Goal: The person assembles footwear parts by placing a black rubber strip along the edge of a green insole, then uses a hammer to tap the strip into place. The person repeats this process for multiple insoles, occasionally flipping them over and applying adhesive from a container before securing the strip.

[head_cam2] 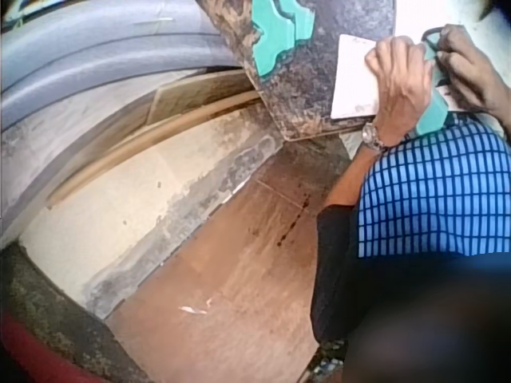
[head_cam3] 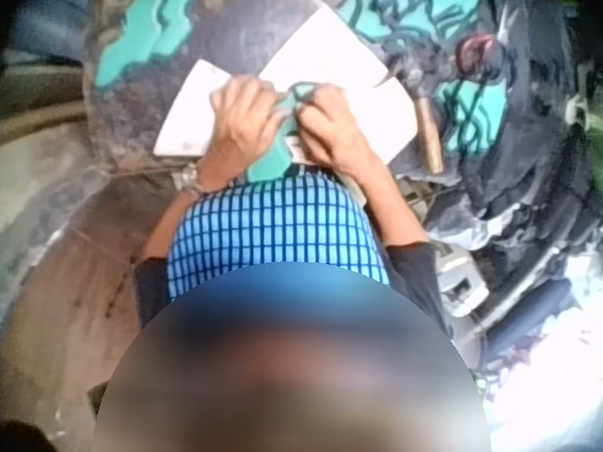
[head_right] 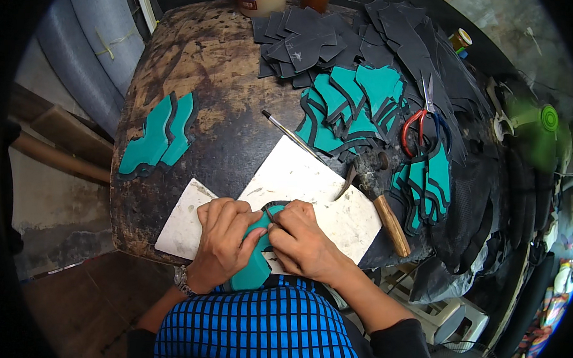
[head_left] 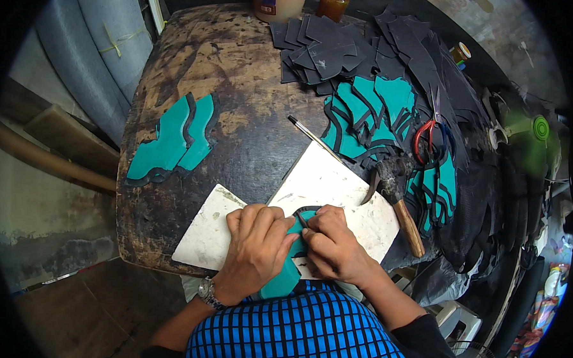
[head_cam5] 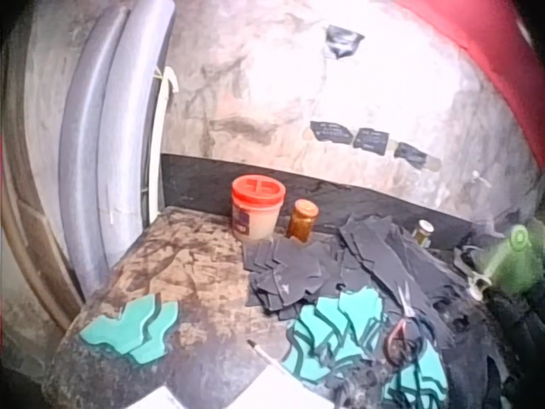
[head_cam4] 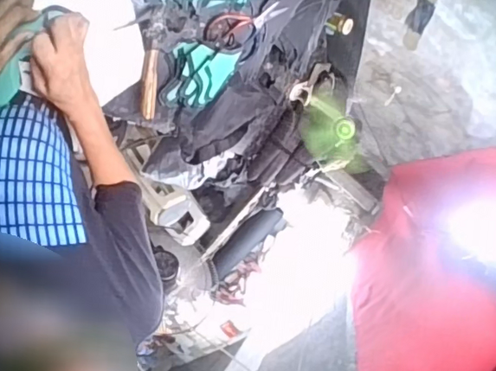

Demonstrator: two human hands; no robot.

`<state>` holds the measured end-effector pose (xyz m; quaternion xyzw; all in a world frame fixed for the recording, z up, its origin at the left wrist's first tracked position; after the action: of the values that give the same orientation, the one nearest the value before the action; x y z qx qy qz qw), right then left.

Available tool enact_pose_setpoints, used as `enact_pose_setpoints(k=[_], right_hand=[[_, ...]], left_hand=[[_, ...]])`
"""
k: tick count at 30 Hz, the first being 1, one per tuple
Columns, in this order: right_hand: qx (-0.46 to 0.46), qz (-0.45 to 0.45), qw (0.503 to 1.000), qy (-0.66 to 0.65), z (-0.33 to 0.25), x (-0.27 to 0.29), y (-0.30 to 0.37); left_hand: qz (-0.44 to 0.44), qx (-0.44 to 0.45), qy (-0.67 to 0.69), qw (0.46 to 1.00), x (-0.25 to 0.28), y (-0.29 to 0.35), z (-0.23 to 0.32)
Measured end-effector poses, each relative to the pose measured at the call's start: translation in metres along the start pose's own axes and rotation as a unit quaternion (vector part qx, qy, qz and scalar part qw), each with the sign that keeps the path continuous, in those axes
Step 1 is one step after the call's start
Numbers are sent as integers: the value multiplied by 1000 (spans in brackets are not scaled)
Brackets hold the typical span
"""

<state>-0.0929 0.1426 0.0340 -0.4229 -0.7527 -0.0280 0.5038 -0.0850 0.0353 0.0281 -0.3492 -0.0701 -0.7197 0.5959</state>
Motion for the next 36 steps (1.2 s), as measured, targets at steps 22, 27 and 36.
enact_pose_setpoints(k=[22, 27, 36], right_hand=[[8, -28, 1000, 2, -5, -3, -1], [-9, 8, 999, -35, -1, 2, -4], [6, 0, 1000, -8, -4, 0, -3]], left_hand=[[-9, -6, -23, 1000, -2, 12, 4], [-4, -26, -51, 998, -3, 10, 8], [-53, -13, -70, 996, 9, 10, 1]])
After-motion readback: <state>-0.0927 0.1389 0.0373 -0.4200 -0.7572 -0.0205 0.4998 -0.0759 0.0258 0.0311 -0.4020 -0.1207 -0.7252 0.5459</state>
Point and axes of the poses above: each hand's wrist, its own y-axis away from the middle knuckle, its own x-axis out of the back of the hand, z = x × y, the point moved 10 cm from there along -y, towards the middle knuckle, and after that the axes turned 13 degrees about y, right-handed, at the moved point
